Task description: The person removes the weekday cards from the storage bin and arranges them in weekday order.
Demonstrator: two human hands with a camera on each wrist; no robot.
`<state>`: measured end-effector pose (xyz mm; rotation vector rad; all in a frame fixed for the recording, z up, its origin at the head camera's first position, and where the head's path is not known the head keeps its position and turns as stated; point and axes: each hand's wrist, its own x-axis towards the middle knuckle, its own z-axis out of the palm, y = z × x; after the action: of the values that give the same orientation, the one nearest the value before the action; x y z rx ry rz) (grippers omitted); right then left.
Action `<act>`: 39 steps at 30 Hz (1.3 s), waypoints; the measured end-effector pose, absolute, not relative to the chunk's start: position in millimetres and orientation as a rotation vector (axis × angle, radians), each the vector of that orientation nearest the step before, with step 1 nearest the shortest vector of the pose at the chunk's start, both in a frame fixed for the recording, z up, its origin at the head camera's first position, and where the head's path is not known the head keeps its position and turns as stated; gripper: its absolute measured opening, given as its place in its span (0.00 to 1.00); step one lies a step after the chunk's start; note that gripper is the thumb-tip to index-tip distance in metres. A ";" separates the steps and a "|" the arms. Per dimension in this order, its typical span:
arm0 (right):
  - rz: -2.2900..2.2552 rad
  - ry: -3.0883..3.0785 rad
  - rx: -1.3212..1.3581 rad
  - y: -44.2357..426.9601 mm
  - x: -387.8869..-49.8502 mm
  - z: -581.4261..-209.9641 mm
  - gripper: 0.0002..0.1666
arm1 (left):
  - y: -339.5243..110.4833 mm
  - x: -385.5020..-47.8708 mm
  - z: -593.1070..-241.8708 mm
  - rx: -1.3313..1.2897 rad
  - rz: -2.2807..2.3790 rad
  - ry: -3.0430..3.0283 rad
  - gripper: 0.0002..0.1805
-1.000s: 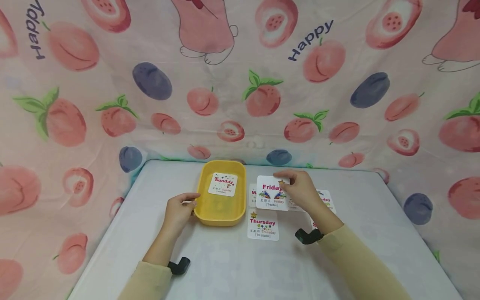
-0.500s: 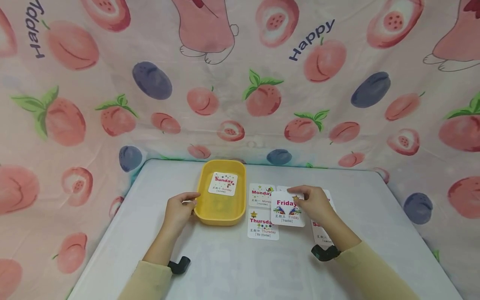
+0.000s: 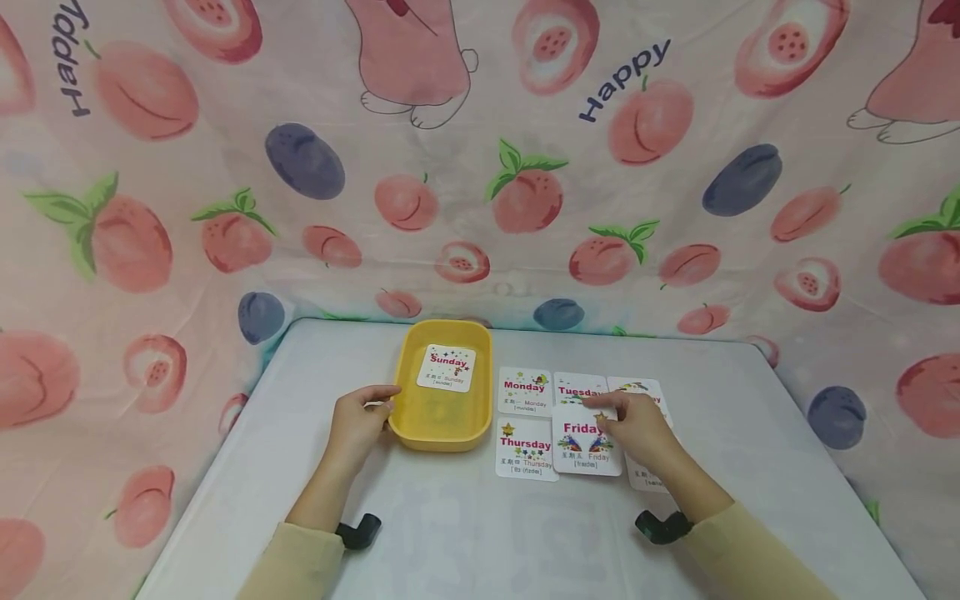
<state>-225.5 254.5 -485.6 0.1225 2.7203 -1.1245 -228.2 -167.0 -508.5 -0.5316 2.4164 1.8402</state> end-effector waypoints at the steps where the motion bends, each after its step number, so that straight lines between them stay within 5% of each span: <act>1: -1.119 2.718 0.127 255.2 -224.9 -487.0 0.21 | -166.8 -228.0 -508.4 -0.533 1.840 2.417 0.16; 39: -0.957 2.859 0.137 261.6 -223.5 -521.1 0.21 | -166.2 -228.7 -508.8 -0.552 1.814 2.439 0.16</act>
<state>-223.5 261.6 -521.1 0.1369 2.8594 -0.9566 -228.7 -166.2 -508.8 -0.5524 2.4387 1.8137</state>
